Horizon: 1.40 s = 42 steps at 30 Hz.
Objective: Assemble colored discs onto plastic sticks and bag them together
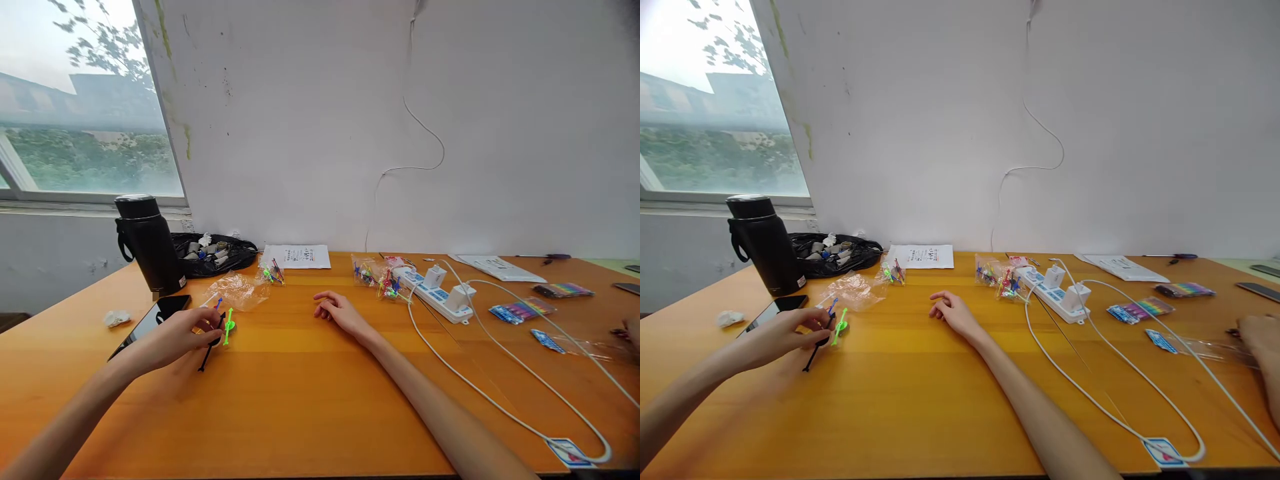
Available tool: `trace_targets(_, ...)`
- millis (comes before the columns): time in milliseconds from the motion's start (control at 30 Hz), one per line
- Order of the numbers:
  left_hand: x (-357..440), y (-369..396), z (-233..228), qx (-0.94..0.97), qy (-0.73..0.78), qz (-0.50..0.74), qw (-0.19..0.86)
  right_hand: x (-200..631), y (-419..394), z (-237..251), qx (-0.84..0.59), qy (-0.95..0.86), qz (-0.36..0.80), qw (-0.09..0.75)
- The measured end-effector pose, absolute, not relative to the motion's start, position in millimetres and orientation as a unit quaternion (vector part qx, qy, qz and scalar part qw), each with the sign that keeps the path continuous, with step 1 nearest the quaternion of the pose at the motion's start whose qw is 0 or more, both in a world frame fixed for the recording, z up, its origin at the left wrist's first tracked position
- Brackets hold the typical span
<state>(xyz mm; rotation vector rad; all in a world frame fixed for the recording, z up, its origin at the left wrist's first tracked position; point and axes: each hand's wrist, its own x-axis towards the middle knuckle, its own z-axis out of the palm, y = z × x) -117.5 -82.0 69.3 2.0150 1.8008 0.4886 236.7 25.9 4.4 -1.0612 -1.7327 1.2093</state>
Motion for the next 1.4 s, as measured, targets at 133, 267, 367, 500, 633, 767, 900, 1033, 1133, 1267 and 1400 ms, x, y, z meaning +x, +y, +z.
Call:
trace_targets(133,-111.3,-80.5,62.7,0.717,0.644,0.162,0.213,236.3,27.2,2.1,-0.404,-0.695,0.466,0.371)
trace_targets(267,-111.0,-78.3,51.9,0.72,0.645,0.183,0.181,236.2,28.9,-0.5,-0.392,-0.701,0.467,0.369)
trace_targets(367,-112.6,-78.3,43.2,0.722,0.652,0.192,0.129,236.1,27.7,0.2,-0.388,-0.705,0.466,0.368)
trace_targets(500,-109.0,-85.9,46.0,0.733,0.647,0.207,0.037,234.4,23.7,4.0,-0.387,-0.71,0.461,0.366)
trace_targets(633,-79.9,-88.6,70.5,0.741,0.636,0.217,-0.017,235.6,24.9,7.0,-0.418,-0.729,0.401,0.364)
trace_targets(767,-20.2,-62.8,88.0,0.777,0.593,0.211,0.012,248.3,30.7,8.2,-0.511,-0.75,0.225,0.356)
trace_targets(900,27.4,-25.8,67.5,0.8,0.581,0.144,0.038,264.4,33.2,7.8,-0.569,-0.735,0.136,0.342)
trace_targets(1033,38.1,-10.3,28.7,0.781,0.615,0.108,-0.011,269.1,35.5,4.8,-0.587,-0.744,0.101,0.304)
trace_targets(1133,33.6,-11.3,14.0,0.785,0.609,0.113,-0.014,267.4,37.7,3.4,-0.577,-0.759,0.1,0.284)
trace_targets(1267,29.1,-12.5,16.5,0.781,0.611,0.129,0.03,266.5,37.9,4.6,-0.568,-0.769,0.108,0.272)
trace_targets(1400,29.0,-12.3,20.8,0.78,0.608,0.14,0.051,267.2,36.8,5.9,-0.565,-0.773,0.111,0.265)
